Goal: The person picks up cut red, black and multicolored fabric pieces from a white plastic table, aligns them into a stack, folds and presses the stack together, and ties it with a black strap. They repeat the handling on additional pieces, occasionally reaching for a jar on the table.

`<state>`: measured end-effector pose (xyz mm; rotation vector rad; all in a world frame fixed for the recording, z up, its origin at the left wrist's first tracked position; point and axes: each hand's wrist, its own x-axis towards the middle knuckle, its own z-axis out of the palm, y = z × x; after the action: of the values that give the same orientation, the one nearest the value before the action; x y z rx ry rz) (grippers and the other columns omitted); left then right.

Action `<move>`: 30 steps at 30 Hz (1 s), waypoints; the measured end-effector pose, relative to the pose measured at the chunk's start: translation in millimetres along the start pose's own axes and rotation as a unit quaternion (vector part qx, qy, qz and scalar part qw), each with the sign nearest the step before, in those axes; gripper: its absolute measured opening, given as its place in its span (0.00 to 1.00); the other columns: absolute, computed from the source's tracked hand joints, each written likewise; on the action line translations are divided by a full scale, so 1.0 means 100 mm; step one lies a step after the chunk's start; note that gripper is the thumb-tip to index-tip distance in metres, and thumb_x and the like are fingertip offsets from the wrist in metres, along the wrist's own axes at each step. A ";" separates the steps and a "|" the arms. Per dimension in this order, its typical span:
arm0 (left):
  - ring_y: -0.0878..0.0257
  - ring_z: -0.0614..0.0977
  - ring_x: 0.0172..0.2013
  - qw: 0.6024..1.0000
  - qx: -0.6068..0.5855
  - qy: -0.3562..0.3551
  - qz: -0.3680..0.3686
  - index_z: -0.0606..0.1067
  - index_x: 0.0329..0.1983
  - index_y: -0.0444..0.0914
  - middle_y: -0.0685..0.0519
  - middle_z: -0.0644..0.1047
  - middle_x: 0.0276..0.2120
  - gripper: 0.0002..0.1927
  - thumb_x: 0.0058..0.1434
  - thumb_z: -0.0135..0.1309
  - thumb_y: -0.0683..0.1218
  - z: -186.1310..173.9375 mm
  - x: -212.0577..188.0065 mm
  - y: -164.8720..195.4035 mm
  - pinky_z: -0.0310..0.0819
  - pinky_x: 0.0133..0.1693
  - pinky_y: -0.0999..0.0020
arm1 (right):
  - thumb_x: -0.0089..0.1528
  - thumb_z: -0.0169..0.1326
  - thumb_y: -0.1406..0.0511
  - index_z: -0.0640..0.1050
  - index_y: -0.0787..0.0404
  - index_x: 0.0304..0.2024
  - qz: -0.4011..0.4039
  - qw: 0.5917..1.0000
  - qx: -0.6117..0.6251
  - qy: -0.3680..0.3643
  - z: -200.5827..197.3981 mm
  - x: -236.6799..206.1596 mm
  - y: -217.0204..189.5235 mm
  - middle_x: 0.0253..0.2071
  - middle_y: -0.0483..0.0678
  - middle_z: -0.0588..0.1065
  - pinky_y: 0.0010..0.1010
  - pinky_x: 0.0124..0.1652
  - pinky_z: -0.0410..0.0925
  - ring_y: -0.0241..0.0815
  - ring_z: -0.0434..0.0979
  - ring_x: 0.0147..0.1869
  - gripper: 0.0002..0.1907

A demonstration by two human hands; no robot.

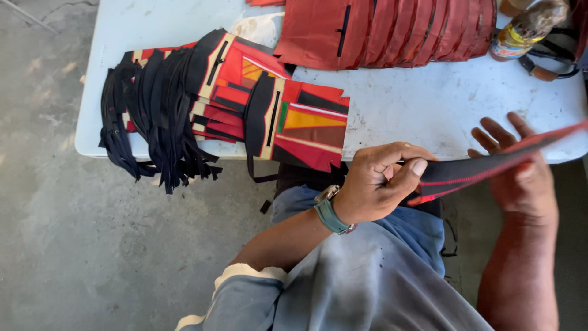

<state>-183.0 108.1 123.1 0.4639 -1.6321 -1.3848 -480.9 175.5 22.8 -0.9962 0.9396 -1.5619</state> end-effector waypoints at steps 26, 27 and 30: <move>0.41 0.73 0.59 0.734 0.624 0.214 -0.161 0.69 0.58 0.33 0.42 0.72 0.57 0.34 0.52 0.70 0.49 -2.03 -0.66 -1.04 0.58 0.64 0.44 | 0.68 0.59 0.77 0.76 0.66 0.49 0.006 0.968 -0.223 0.117 -0.60 -0.60 -0.27 0.46 0.45 0.79 0.24 0.54 0.70 0.31 0.77 0.50 0.09; 0.43 0.76 0.56 0.742 0.617 0.215 -0.154 0.70 0.56 0.34 0.45 0.75 0.53 0.31 0.54 0.70 0.47 -2.00 -0.67 -1.05 0.57 0.65 0.43 | 0.68 0.59 0.78 0.75 0.66 0.48 0.015 0.958 -0.259 0.125 -0.63 -0.61 -0.25 0.45 0.46 0.78 0.26 0.54 0.70 0.31 0.76 0.49 0.08; 0.49 0.82 0.49 0.796 0.535 0.248 -0.136 0.72 0.55 0.36 0.48 0.79 0.47 0.21 0.64 0.68 0.46 -1.94 -0.70 -0.94 0.70 0.56 0.53 | 0.69 0.58 0.81 0.73 0.65 0.44 -0.033 0.975 -0.177 0.127 -0.71 -0.62 -0.25 0.45 0.45 0.76 0.26 0.55 0.70 0.32 0.75 0.50 0.10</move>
<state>-13.4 23.0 -1.1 1.6151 -1.7822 -0.2811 -546.1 247.1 11.9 -1.0957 1.4133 -1.6364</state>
